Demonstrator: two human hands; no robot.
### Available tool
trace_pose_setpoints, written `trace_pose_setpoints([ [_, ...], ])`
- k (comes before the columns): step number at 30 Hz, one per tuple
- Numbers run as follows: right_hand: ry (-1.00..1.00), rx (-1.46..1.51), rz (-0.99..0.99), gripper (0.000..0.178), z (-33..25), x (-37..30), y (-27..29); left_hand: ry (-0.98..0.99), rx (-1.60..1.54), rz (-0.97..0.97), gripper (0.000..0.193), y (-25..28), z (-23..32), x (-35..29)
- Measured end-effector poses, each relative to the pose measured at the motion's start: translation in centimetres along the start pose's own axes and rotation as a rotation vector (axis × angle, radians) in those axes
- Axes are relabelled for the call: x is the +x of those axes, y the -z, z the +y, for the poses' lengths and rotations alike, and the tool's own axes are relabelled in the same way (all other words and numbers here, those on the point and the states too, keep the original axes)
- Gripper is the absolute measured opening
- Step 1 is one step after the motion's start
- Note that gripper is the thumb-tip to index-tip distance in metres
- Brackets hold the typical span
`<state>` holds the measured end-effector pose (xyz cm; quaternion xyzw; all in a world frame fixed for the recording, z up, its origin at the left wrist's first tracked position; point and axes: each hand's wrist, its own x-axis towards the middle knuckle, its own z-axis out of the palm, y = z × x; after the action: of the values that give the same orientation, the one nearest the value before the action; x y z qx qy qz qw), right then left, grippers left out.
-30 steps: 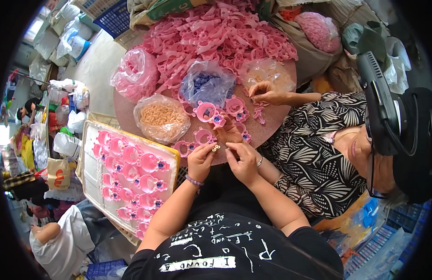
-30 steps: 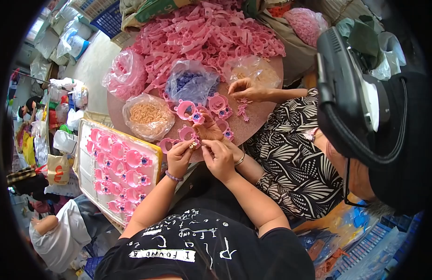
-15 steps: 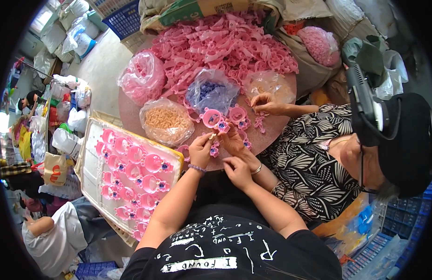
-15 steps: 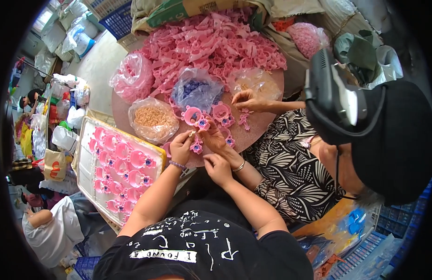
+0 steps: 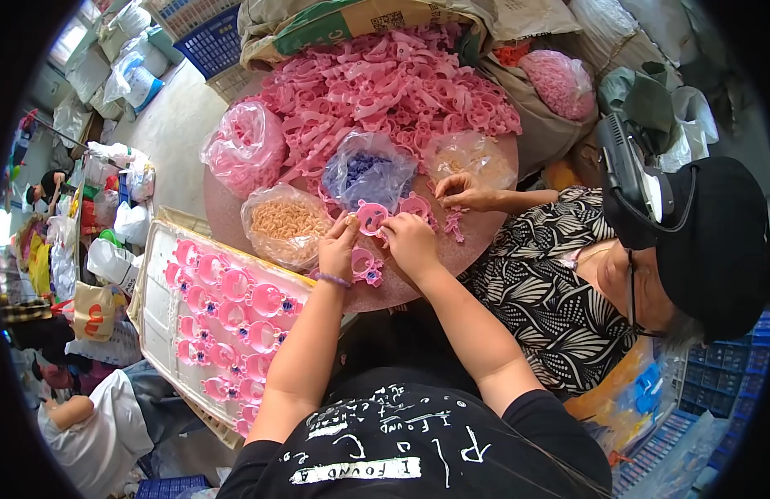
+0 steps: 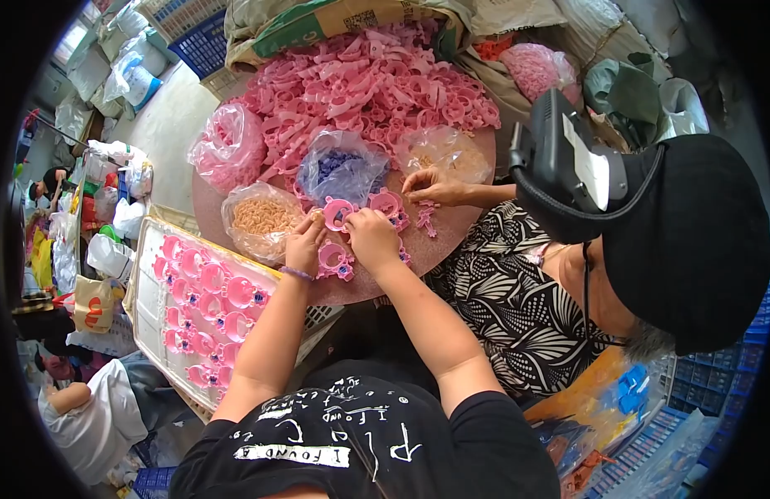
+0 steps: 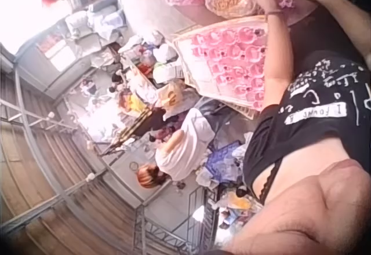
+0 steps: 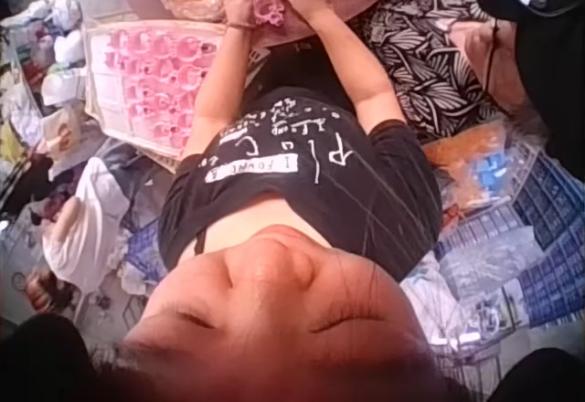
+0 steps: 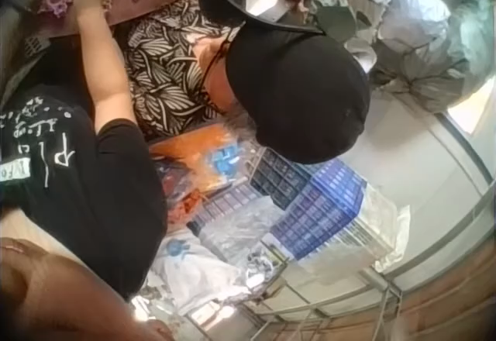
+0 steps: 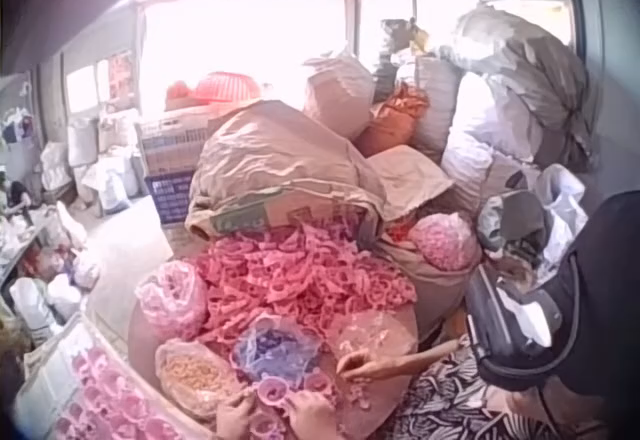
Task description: Decorating small pink plastic toy frames by sticking blue decorative flowers onto them.
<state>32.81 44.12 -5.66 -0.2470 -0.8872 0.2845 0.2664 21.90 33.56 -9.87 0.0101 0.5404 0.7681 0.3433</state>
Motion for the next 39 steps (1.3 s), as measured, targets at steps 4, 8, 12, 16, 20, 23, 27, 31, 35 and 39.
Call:
trace_pose_setpoints([
  [4,0.003,-0.122,-0.108,0.012,-0.1,0.1,-0.4,0.169,0.047,-0.049,0.029,-0.9,1.0,-0.2],
  [8,0.031,-0.215,-0.152,0.013,-0.4,0.4,-0.3,0.107,0.055,-0.03,0.028,-1.1,0.5,-0.3],
  [12,0.03,-0.222,-0.155,0.01,0.1,0.1,-0.8,0.037,0.079,-0.039,0.025,-1.4,-0.2,-0.5],
  [16,-0.083,-0.015,-0.04,0.013,-0.3,-0.2,-0.2,-0.041,0.154,-0.038,0.026,-1.7,-0.7,-0.8],
  [20,-0.642,0.696,-0.028,0.013,-1.0,-0.7,1.4,-0.066,0.18,-0.035,0.026,-1.6,-0.7,-1.3],
  [23,-0.641,0.72,0.007,0.013,0.6,-1.6,-0.3,-0.135,0.13,-0.028,0.025,-1.5,-1.4,-1.2],
  [27,-0.547,0.489,0.019,0.016,0.1,-1.8,0.0,-0.182,0.155,-0.024,0.026,-2.0,-1.7,-1.9],
  [31,-0.609,0.397,-0.001,0.019,-0.5,-1.8,0.0,-0.275,0.209,-0.017,0.026,-2.8,-1.6,-2.8],
  [35,-0.562,0.114,-0.021,0.022,-1.8,-1.6,0.2,-0.32,0.177,-0.017,0.024,-3.7,-1.2,-3.7],
  [39,-0.527,-0.028,0.003,0.02,-1.2,-1.8,-0.4,-0.24,0.082,-0.046,0.024,-4.4,-0.8,-3.9],
])
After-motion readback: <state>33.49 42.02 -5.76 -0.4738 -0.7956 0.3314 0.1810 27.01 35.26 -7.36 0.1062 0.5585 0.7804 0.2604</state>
